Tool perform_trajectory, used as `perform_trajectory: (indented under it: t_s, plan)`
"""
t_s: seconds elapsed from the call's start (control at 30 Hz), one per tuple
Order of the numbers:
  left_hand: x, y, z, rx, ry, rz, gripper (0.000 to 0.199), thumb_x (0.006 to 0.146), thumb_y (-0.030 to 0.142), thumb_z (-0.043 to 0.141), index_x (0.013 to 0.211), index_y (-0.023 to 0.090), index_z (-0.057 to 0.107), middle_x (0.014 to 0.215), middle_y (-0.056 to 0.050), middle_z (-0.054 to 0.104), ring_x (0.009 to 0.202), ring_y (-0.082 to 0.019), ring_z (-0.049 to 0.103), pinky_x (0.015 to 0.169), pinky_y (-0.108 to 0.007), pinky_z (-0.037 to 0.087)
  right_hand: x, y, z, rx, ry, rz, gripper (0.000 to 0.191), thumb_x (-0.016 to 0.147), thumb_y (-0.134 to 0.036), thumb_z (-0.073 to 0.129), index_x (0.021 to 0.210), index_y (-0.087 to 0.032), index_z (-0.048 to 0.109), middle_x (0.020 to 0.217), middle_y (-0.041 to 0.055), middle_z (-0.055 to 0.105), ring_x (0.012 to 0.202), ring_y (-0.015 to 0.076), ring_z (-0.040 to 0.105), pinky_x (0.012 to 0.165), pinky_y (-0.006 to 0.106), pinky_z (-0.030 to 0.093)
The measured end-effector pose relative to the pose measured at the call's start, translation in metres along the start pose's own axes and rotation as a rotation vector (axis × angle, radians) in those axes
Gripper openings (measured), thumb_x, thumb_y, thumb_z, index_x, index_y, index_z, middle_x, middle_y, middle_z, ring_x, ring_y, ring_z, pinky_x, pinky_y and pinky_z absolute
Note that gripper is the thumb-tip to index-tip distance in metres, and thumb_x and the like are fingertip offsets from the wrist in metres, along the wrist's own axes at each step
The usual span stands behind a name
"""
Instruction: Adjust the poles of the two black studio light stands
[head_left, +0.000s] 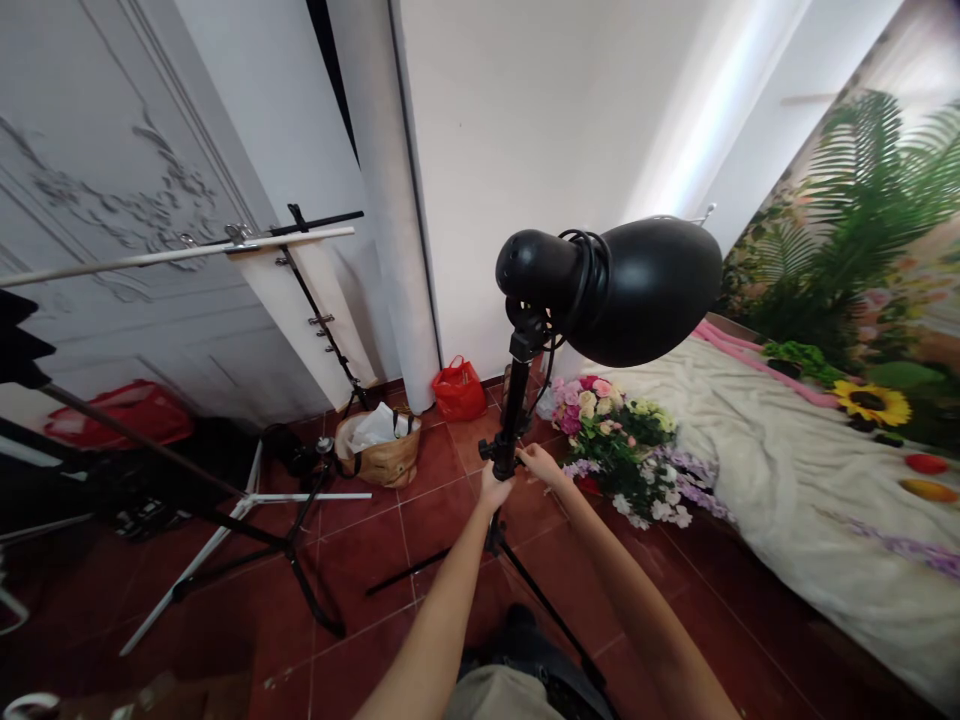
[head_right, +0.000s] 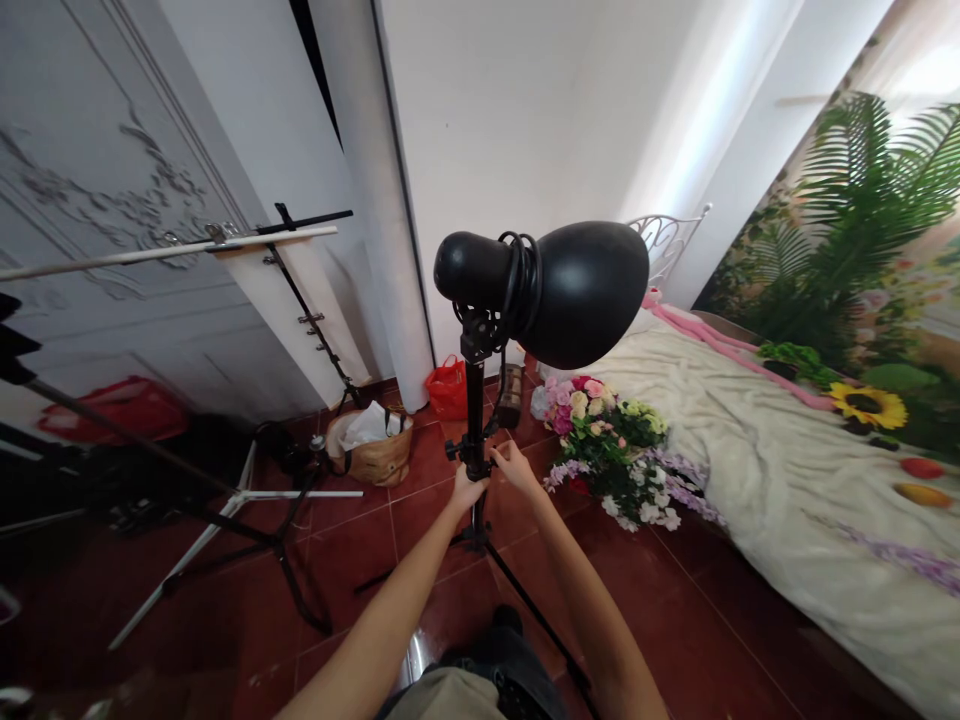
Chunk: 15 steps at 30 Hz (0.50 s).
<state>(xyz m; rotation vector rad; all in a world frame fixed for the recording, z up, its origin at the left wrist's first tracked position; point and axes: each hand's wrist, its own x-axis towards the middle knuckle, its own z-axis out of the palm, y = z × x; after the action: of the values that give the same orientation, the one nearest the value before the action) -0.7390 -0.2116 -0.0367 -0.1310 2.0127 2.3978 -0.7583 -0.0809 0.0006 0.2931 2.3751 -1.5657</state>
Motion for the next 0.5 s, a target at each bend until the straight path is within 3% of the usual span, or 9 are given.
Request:
perform_trajectory:
  t_s: [0.17, 0.37, 0.5]
  plan:
    - [-0.002, 0.002, -0.001, 0.115, -0.005, 0.043, 0.028, 0.047, -0.001, 0.060, 0.070, 0.013, 0.059, 0.068, -0.001, 0.061, 0.063, -0.013, 0.054, 0.064, -0.025, 0.045, -0.028, 0.017, -0.007, 0.025, 0.124, -0.462, 0.035, 0.080, -0.047, 0.046, 0.099, -0.021, 0.060, 0.090, 0.0051, 0.061, 0.077, 0.0165, 0.057, 0.066, 0.028, 0.049]
    - [-0.007, 0.015, 0.000, 0.195, -0.014, 0.066, 0.022, 0.048, 0.001, 0.061, 0.067, 0.013, 0.060, 0.067, -0.002, 0.062, 0.063, -0.014, 0.054, 0.064, -0.025, 0.045, -0.041, 0.024, -0.020, -0.058, 0.046, -0.509, 0.041, 0.079, -0.046, 0.049, 0.113, -0.025, 0.058, 0.096, 0.0061, 0.060, 0.071, 0.0156, 0.053, 0.072, 0.032, 0.047]
    - [-0.010, 0.022, 0.002, 0.142, -0.005, -0.002, 0.025, 0.047, 0.000, 0.063, 0.068, 0.012, 0.061, 0.069, -0.003, 0.064, 0.068, -0.016, 0.057, 0.069, -0.027, 0.046, -0.036, 0.022, -0.017, -0.056, 0.035, -0.552, 0.040, 0.080, -0.045, 0.048, 0.114, -0.025, 0.058, 0.105, 0.0065, 0.059, 0.083, 0.0173, 0.055, 0.080, 0.034, 0.045]
